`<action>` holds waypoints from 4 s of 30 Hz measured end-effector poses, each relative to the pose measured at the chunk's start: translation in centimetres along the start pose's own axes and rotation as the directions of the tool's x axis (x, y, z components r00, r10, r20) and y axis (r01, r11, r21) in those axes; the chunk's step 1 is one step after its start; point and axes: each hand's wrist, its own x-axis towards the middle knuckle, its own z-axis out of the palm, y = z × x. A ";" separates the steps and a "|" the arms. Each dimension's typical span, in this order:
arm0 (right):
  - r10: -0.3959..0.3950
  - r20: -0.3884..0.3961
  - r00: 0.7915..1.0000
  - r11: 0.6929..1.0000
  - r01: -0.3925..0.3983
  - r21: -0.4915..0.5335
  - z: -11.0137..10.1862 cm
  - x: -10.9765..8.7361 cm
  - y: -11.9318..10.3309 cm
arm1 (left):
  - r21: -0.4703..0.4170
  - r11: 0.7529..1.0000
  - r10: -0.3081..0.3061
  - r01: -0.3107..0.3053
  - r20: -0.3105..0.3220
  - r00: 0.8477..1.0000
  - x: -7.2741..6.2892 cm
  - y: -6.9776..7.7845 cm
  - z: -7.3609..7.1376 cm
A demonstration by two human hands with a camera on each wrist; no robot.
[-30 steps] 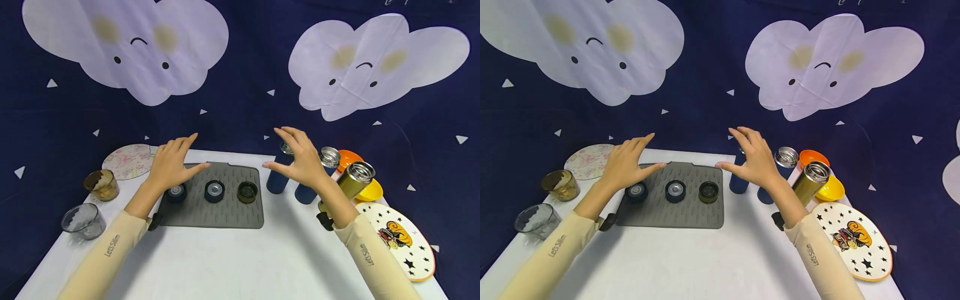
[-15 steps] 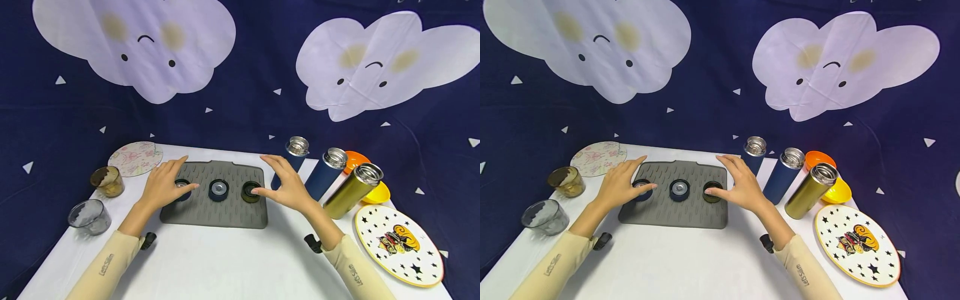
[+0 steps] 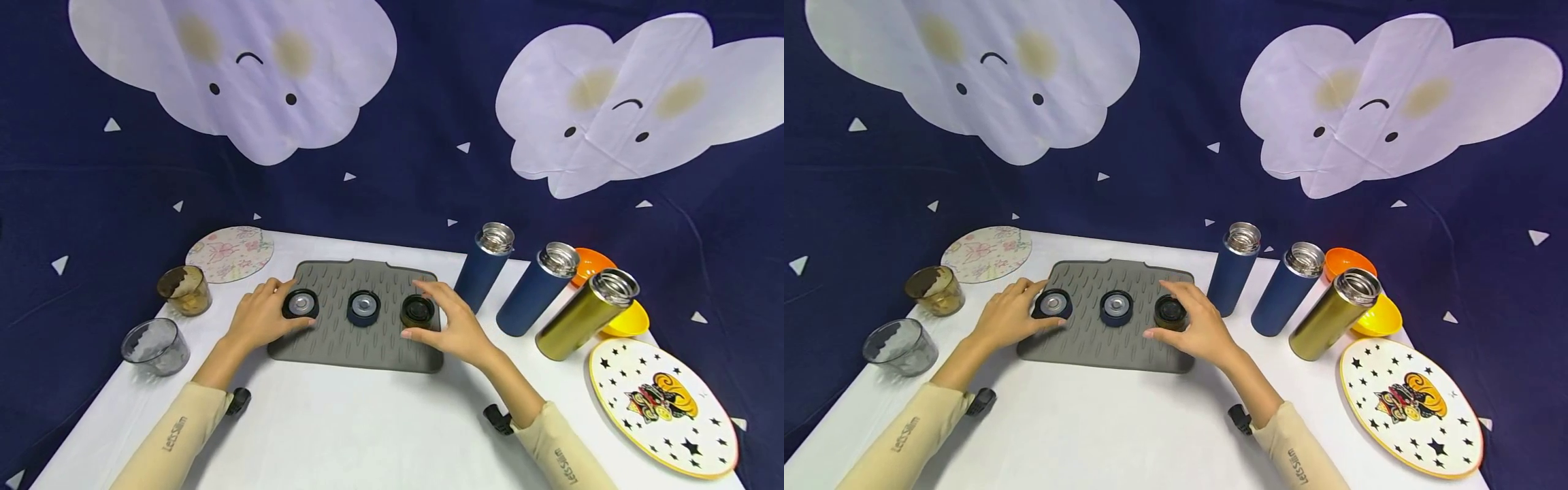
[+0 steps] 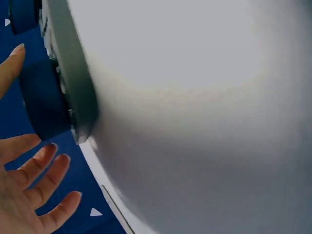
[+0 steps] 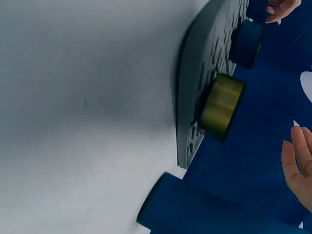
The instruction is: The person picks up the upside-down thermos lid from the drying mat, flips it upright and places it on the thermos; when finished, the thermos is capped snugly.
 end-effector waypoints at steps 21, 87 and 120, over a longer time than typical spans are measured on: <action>-0.016 0.104 0.994 0.984 -0.003 0.180 3.2 0.6 -0.9 | -0.108 0.993 0.034 -0.039 -0.050 0.998 0.3 1.6 -0.4; 0.025 -0.118 0.993 0.925 0.022 0.378 4.1 -0.6 -2.9 | -0.738 0.631 0.023 0.239 0.326 0.945 -0.2 11.7 -2.3; -0.098 -0.454 0.886 0.987 0.145 0.071 2.2 -0.8 -1.7 | -0.908 0.415 0.107 0.058 0.112 0.988 1.7 13.3 -2.6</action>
